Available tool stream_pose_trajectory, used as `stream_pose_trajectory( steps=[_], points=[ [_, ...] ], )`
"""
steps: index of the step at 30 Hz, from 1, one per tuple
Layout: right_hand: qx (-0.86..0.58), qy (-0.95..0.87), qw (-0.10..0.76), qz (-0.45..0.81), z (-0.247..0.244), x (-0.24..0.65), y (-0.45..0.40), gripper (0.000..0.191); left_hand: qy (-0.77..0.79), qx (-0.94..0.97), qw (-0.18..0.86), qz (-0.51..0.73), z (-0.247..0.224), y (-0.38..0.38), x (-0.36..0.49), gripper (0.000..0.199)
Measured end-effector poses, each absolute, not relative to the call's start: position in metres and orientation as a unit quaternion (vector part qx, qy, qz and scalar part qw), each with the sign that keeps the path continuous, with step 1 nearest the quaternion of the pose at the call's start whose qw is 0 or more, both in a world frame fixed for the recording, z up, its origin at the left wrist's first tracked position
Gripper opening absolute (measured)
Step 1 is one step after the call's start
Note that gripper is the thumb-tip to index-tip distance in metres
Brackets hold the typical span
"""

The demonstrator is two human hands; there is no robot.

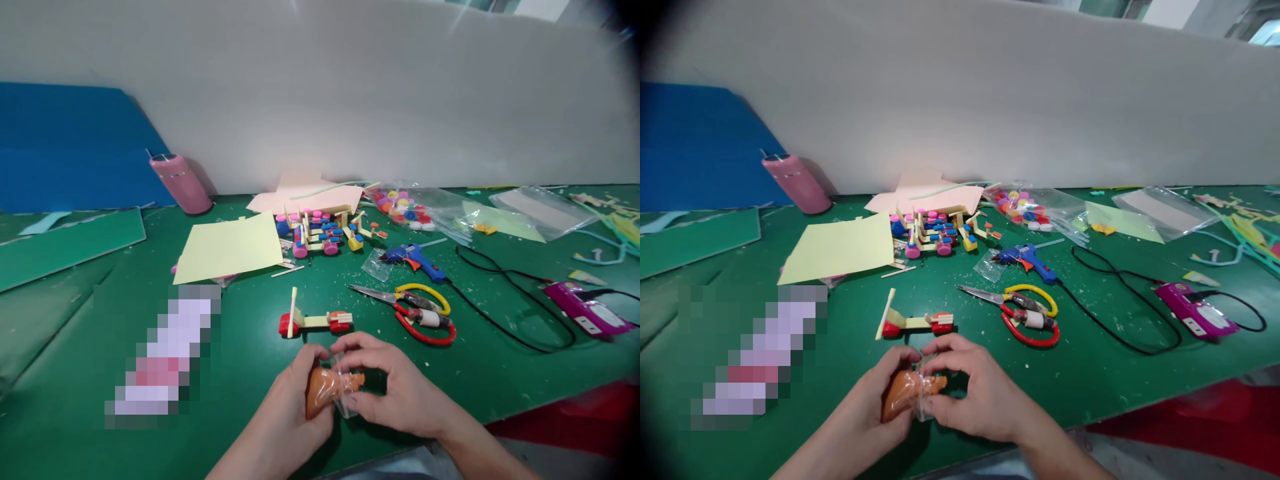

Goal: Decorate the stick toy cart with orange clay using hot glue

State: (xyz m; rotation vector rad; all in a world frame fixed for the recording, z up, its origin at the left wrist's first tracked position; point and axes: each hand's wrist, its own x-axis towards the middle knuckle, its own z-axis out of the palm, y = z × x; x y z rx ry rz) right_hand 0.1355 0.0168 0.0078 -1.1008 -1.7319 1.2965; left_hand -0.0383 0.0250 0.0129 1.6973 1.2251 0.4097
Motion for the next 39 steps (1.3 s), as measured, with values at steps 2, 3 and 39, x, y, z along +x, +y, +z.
stream_pose_trajectory(
  steps=[2, 3, 39],
  points=[
    [-0.422, -0.672, 0.343, 0.503, 0.008, 0.135, 0.016, 0.032, 0.504, 0.704, 0.472, 0.167, 0.008, 0.023, -0.038, 0.036],
    [-0.423, -0.671, 0.343, 0.503, 0.007, 0.135, 0.015, 0.033, 0.505, 0.712, 0.458, 0.168, 0.006, 0.022, -0.038, 0.038],
    [-0.475, -0.669, 0.356, 0.447, 0.014, 0.146, 0.008, 0.032, 0.513, 0.450, 0.660, 0.315, 0.023, 0.017, -0.052, 0.028]
  ],
)
